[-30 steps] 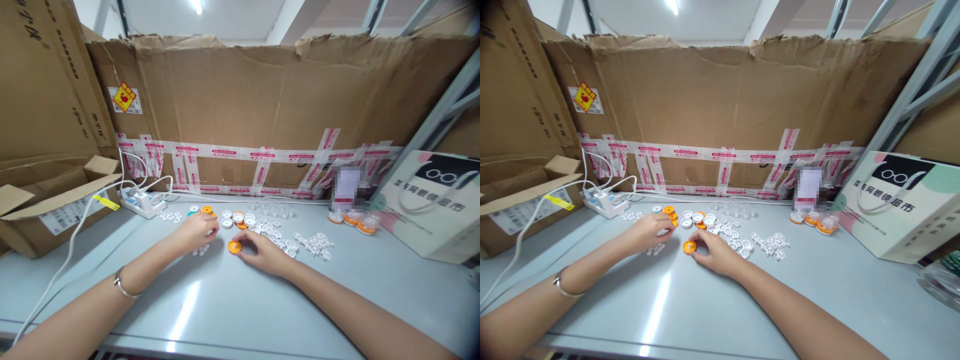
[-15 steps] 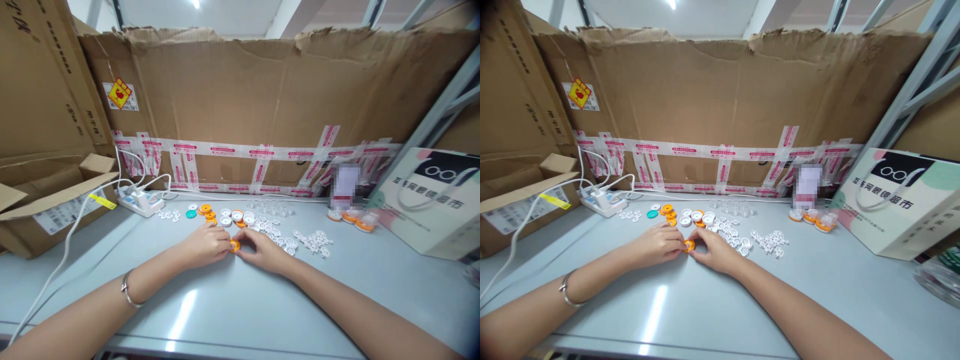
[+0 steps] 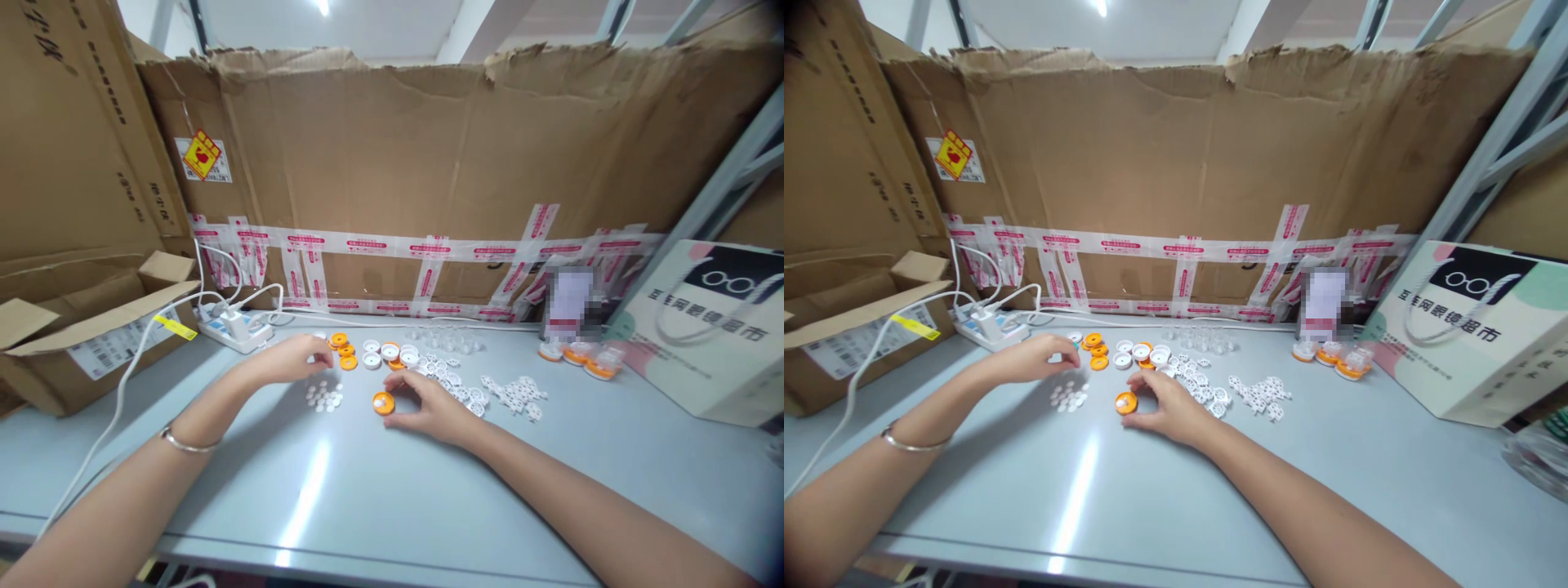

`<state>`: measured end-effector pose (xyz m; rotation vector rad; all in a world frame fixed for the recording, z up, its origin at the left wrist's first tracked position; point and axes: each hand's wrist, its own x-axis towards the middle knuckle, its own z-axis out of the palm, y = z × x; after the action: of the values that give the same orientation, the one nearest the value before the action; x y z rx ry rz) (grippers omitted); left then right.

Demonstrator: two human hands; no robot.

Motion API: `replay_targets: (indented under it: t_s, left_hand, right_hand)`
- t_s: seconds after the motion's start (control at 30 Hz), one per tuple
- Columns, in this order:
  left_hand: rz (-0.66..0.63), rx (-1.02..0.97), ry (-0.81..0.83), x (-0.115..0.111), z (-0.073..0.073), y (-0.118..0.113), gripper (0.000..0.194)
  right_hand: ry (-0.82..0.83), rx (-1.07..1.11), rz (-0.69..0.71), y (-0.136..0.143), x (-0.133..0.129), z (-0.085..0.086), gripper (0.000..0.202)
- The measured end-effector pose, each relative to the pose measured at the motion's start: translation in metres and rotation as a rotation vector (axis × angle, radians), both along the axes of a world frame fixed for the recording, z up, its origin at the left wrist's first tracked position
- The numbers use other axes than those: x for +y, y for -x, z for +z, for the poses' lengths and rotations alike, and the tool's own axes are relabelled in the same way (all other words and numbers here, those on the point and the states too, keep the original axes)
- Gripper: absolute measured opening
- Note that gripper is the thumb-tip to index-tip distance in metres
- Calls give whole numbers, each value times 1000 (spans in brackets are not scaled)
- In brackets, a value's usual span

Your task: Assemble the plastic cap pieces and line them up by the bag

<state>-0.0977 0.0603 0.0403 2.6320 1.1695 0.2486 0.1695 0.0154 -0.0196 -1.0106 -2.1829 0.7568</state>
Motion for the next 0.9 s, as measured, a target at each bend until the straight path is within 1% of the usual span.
replay_targets:
  t_s: [0.07,0.1,0.17,0.27,0.37,0.43,0.57,0.7,0.9]
  left_hand:
    - [10,37,147,5,5,12,15]
    - [15,40,187,6,5,15,15]
    - [13,30,226,7,2,17,15]
    - [-8,14,256,8,-7,10,15]
    - [-2,10,252,9,-15,3,13]
    - [15,6,233,9,-17,1,11]
    - [35,13,218,8,-16,1,12]
    - [53,29,221,5,-15,0,12]
    - [29,27,222,4,-17,-2,13]
  right_hand:
    - [20,-5,-15,-1,1,0,46]
    - [23,-7,-22,-2,1,0,48]
    - [15,-5,-30,-3,2,1,49]
    - [-10,0,-31,-3,2,3,47]
    - [-23,0,-40,-3,1,6,42]
    - [-28,5,-51,-3,0,8,39]
    - [-46,22,-57,-3,1,10,33]
    - [-56,62,-105,-6,4,12,24]
    - [-47,103,-153,-9,5,18,17]
